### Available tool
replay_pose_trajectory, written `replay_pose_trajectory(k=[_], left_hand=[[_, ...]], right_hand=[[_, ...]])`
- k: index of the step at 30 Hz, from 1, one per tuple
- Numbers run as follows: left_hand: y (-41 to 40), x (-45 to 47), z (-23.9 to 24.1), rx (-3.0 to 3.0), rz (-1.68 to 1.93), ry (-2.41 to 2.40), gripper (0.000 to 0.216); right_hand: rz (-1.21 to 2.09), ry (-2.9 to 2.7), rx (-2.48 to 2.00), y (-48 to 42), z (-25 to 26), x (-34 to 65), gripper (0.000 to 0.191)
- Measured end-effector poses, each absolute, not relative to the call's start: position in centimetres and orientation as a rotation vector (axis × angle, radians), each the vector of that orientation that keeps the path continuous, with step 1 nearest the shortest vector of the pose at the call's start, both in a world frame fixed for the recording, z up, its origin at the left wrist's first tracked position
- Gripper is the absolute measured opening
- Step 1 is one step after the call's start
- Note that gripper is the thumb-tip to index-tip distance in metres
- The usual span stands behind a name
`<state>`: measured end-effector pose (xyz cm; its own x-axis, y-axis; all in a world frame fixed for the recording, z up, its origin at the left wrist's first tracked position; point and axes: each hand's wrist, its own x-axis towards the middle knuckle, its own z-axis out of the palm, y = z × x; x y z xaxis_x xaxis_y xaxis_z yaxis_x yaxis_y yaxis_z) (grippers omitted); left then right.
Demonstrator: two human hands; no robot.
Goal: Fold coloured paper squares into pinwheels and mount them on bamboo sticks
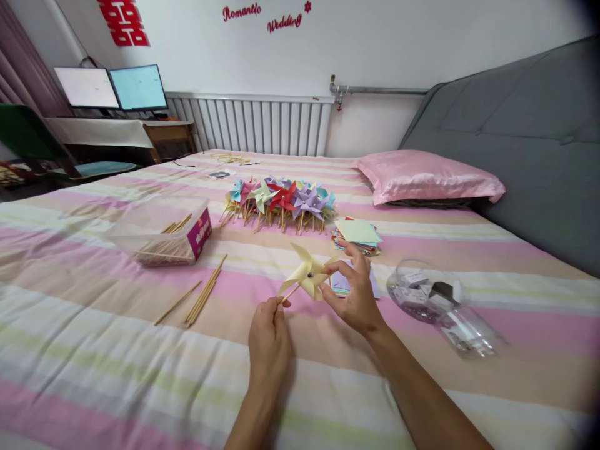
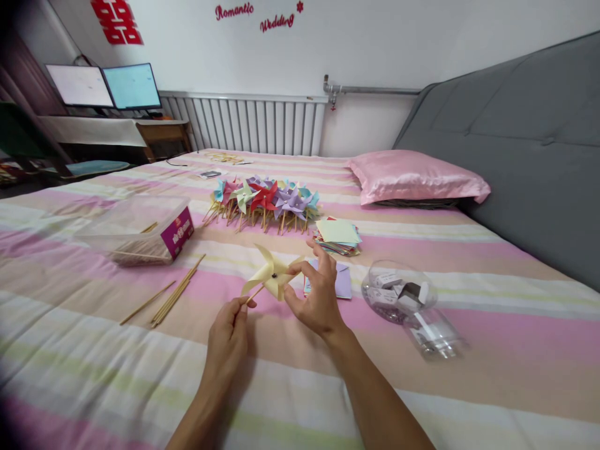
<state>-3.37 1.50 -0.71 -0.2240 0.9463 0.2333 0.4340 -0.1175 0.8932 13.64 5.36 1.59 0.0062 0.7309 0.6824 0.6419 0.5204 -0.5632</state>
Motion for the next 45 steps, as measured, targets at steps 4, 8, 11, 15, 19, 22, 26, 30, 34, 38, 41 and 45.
replay_pose_trajectory(k=[4, 8, 11, 15, 19, 22, 26, 30, 34, 38, 41, 45], left_hand=[[1.5, -3.4, -0.8, 1.558, 1.305, 1.646, 0.023], [1.6, -3.3, -0.8, 1.571, 1.271, 1.640, 0.025], [1.6, -3.3, -0.9, 1.560, 1.300, 1.629, 0.024], [1.5, -3.3, -0.6, 1.503, 1.342, 1.623, 0.023], [1.2, -3.1, -0.1, 1.377, 1.313, 1.632, 0.025], [1.1, -2.8, 0.2, 1.260, 1.296, 1.557, 0.027], [1.0, -2.4, 0.3, 1.123, 1.236, 1.372, 0.033], [0.9, -2.1, 0.6, 1.081, 1.193, 1.299, 0.033], [0.7, -1.9, 1.2, 1.033, 1.225, 1.253, 0.029], [0.6, -1.9, 1.3, 0.989, 1.249, 1.222, 0.025], [0.7, -1.9, 1.2, 1.001, 1.249, 1.209, 0.025], [0.6, -1.8, 1.1, 1.027, 1.236, 1.212, 0.024]], right_hand=[[0.126, -1.680, -1.163, 5.6, 1.5, 13.6, 0.009], [0.158, -1.655, -1.169, 5.6, 1.3, 13.7, 0.012], [0.149, -1.657, -1.175, 5.6, 1.3, 13.6, 0.014], [0.107, -1.606, -1.156, 5.4, 1.6, 13.6, 0.014], [0.038, -1.493, -1.086, 5.3, 1.7, 13.4, 0.017], [-0.030, -1.459, -1.060, 5.1, 1.6, 13.2, 0.013], [-0.095, -1.543, -1.052, 4.7, 1.6, 12.9, 0.010], [-0.157, -1.682, -1.048, 4.0, 1.7, 12.4, 0.020], [-0.196, -1.809, -1.047, 3.5, 1.4, 11.9, 0.029], [-0.188, -1.862, -1.048, 3.5, 1.2, 11.5, 0.034], [-0.158, -1.881, -1.029, 3.6, 1.0, 11.3, 0.039], [-0.110, -1.922, -0.989, 3.5, 0.9, 11.1, 0.043]])
